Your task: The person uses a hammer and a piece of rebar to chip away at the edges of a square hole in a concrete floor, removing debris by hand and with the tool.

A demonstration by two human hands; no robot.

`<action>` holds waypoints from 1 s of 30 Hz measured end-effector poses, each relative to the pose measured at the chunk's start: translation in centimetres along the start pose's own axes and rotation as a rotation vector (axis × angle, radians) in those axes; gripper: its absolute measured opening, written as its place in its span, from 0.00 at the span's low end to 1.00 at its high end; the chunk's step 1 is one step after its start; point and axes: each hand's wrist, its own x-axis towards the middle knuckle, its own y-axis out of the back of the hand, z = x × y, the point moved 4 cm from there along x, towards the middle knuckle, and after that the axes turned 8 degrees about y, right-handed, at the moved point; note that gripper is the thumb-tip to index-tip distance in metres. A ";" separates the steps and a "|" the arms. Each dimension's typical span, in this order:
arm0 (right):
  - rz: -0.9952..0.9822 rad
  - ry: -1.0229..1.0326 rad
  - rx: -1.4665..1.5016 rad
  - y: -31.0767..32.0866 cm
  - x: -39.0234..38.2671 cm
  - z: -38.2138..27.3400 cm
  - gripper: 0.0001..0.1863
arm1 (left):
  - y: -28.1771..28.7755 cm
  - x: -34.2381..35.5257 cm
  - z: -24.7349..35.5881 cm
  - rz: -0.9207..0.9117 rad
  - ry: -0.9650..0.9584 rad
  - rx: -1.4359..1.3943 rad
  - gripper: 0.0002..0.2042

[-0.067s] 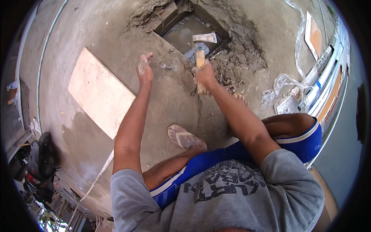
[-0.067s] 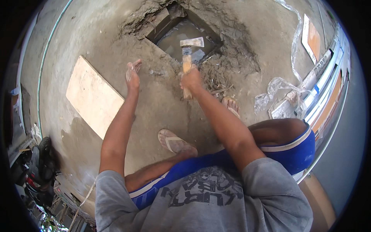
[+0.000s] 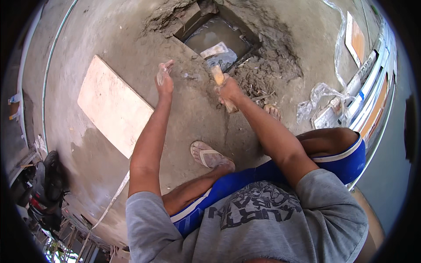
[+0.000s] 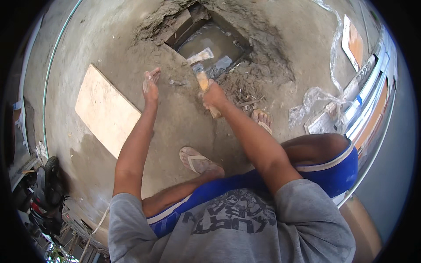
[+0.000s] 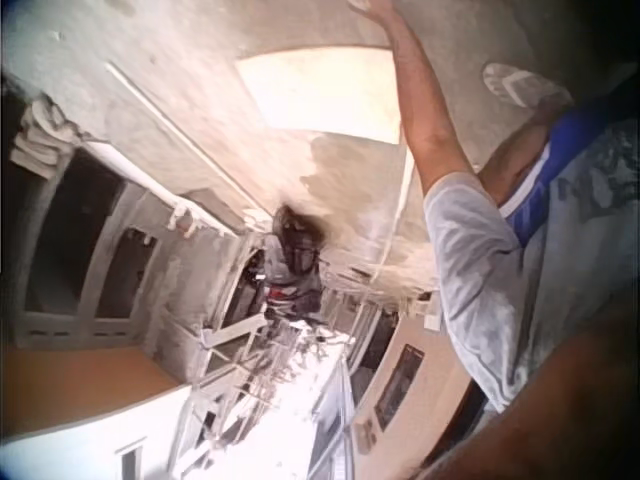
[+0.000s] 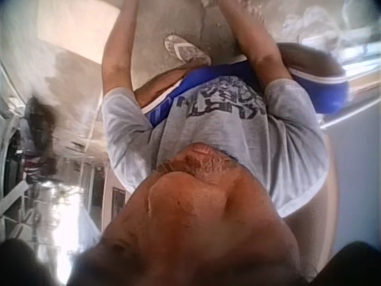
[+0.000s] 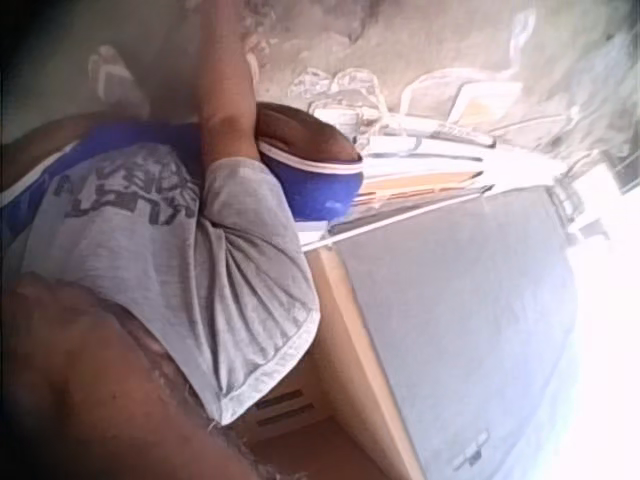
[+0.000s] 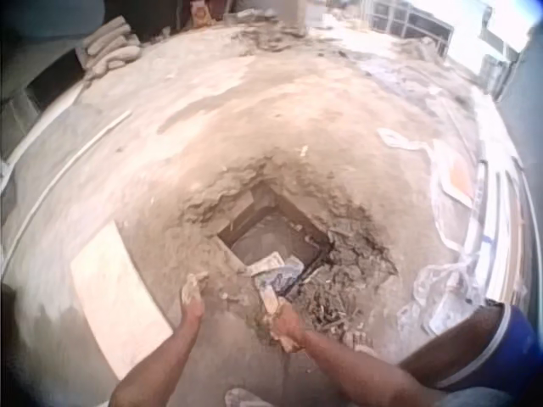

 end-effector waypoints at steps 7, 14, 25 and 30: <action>-0.201 0.004 -0.088 1.7 0.1 0.3 0.15 | -2.5 -2.1 2.6 -0.085 0.072 0.881 0.21; 0.073 -0.004 0.296 3.2 0.0 0.1 0.14 | -2.9 -3.2 0.9 -0.233 -0.339 1.056 0.14; 0.080 -0.011 0.316 3.8 -1.8 -2.9 0.13 | -4.9 -1.2 -0.6 -0.355 -0.065 0.939 0.11; 0.104 -0.001 0.363 4.5 -2.3 -3.8 0.12 | -3.8 -3.2 -1.2 -0.216 -0.165 0.872 0.09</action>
